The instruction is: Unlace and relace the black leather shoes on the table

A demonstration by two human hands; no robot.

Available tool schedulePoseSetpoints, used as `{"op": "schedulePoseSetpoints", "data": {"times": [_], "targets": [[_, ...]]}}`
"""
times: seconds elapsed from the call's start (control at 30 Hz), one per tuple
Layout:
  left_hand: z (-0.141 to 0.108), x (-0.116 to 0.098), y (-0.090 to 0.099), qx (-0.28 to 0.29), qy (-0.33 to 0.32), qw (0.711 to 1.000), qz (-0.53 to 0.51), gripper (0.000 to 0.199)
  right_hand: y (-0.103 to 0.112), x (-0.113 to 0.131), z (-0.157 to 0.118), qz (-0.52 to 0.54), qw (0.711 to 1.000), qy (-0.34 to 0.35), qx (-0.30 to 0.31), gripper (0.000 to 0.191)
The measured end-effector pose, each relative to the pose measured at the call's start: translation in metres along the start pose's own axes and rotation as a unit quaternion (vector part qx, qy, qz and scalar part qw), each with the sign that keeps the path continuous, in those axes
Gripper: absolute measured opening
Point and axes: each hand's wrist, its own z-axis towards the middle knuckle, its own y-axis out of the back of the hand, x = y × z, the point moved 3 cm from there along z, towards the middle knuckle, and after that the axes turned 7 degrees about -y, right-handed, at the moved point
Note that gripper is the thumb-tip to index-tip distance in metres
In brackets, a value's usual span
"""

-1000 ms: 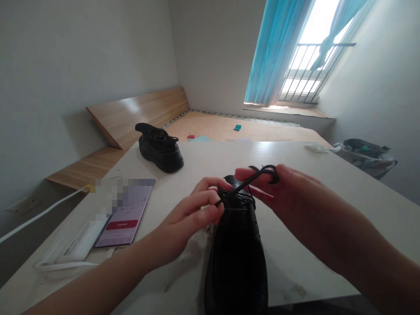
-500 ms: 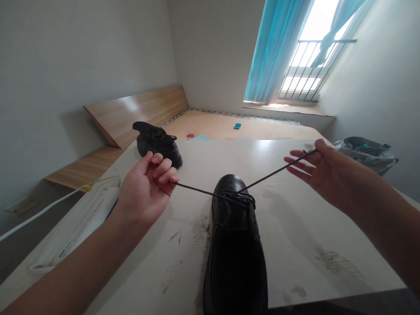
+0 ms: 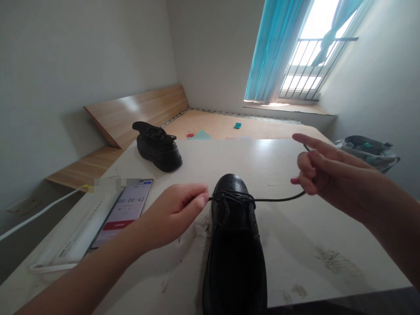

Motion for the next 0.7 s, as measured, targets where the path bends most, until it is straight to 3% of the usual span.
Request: {"op": "schedulePoseSetpoints", "data": {"times": [0.1, 0.2, 0.33, 0.53, 0.7], "targets": [[-0.003, -0.005, -0.007, 0.108, -0.064, 0.982, 0.141, 0.027, -0.016, 0.002, -0.012, -0.161, 0.985, -0.024, 0.054, 0.022], [-0.003, -0.005, -0.009, 0.132, -0.084, 0.971, 0.181, 0.026, -0.033, -0.001, -0.024, -0.328, 0.936, -0.057, 0.114, 0.027], [-0.003, -0.002, -0.012, 0.146, -0.094, 0.964, 0.203, 0.026, -0.050, -0.003, -0.032, -0.511, 0.851, -0.031, 0.114, 0.023], [-0.003, -0.002, -0.017, 0.156, -0.083, 0.963, 0.203, 0.027, -0.064, -0.008, -0.031, -0.585, 0.806, 0.001, 0.094, 0.019], [-0.002, -0.004, -0.022, 0.160, -0.081, 0.962, 0.205, 0.030, -0.068, -0.007, -0.033, -0.600, 0.797, 0.015, 0.074, 0.020]]}}
